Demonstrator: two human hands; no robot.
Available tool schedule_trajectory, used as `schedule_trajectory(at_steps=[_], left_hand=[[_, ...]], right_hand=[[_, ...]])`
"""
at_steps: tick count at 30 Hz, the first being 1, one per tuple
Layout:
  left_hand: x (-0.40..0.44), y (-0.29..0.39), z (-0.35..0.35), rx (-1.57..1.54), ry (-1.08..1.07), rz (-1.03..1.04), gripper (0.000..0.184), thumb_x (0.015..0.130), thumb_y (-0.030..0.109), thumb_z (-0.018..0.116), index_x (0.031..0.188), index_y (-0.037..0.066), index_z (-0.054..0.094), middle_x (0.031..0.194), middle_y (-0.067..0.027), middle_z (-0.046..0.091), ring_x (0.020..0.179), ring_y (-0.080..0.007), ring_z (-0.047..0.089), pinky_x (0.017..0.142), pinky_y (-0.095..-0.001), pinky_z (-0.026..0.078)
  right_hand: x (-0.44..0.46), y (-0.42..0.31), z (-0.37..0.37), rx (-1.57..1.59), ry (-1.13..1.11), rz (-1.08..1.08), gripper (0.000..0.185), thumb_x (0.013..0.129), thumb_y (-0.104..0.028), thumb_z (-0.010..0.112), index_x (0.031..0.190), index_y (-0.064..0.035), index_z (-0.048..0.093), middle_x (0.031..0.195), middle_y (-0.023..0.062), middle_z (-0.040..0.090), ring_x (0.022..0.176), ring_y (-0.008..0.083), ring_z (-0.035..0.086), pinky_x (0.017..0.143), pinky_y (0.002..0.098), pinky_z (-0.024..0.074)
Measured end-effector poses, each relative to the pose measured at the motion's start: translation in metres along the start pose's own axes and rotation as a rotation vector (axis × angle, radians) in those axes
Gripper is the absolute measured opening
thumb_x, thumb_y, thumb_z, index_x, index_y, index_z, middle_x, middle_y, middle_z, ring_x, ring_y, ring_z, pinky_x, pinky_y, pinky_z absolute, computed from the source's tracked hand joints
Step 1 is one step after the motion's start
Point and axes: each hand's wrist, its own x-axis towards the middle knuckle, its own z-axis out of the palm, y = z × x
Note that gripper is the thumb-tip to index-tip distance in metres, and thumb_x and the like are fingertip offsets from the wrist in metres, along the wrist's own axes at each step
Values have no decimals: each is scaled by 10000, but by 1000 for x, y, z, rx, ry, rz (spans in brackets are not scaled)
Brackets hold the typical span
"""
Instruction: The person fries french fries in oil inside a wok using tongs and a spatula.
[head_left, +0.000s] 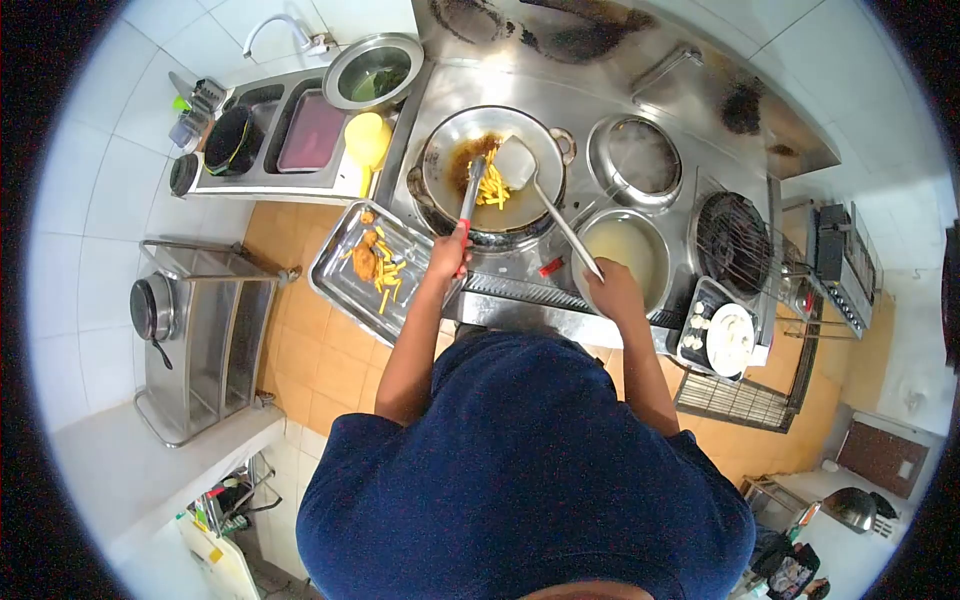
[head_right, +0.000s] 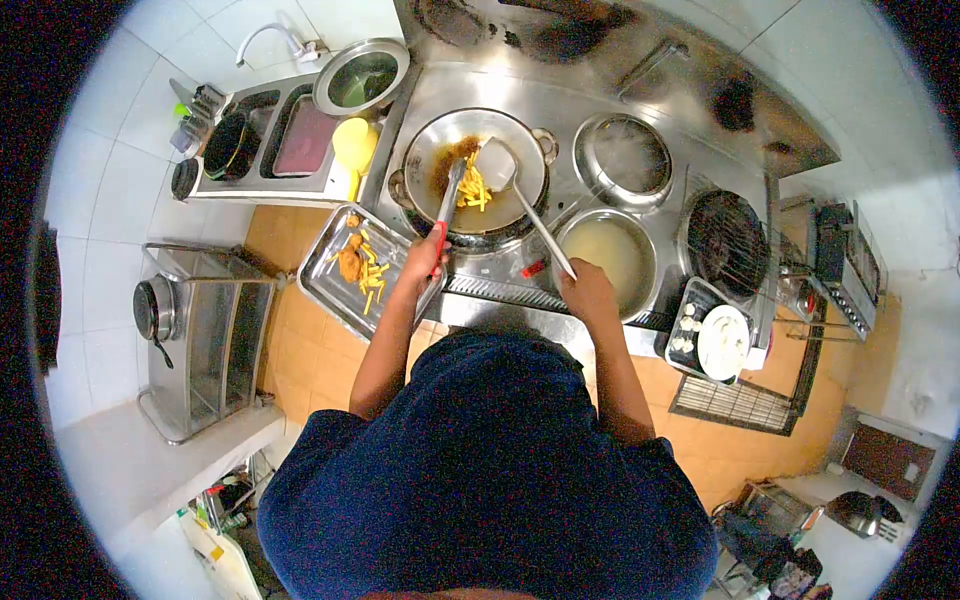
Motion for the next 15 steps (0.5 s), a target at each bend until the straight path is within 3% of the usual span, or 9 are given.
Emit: schedule_trajectory(at_steps=[5,9,15], left_hand=[[-10,11,0,-148,-86,-125,630,951,651,441,986,39,588,602,15,463,385,-91,329,357,-263,249],[-18,15,-6,-161,-167,-109,613,962,634,437,997,40,581,602,17,453,382,-89,333,355,-259,246],[-22,26,-17,-98,-40,-53,601,960,609,466,981,17,565,621,-15,481,385,-101,355,358,-276,257]], right_hand=[[-16,-6,-10,-19,-15,7,256,892,-271,611,1013,-49,652,891,233,666,856,436,640,752,511,498],[-11,-22,-17,-206,13,87,259,914,-271,577,1067,-73,638,909,236,684,846,436,668,760,542,528],[1,-15,-24,-300,102,168,262,921,-284,583,1079,-80,623,928,213,689,846,416,678,749,533,538]])
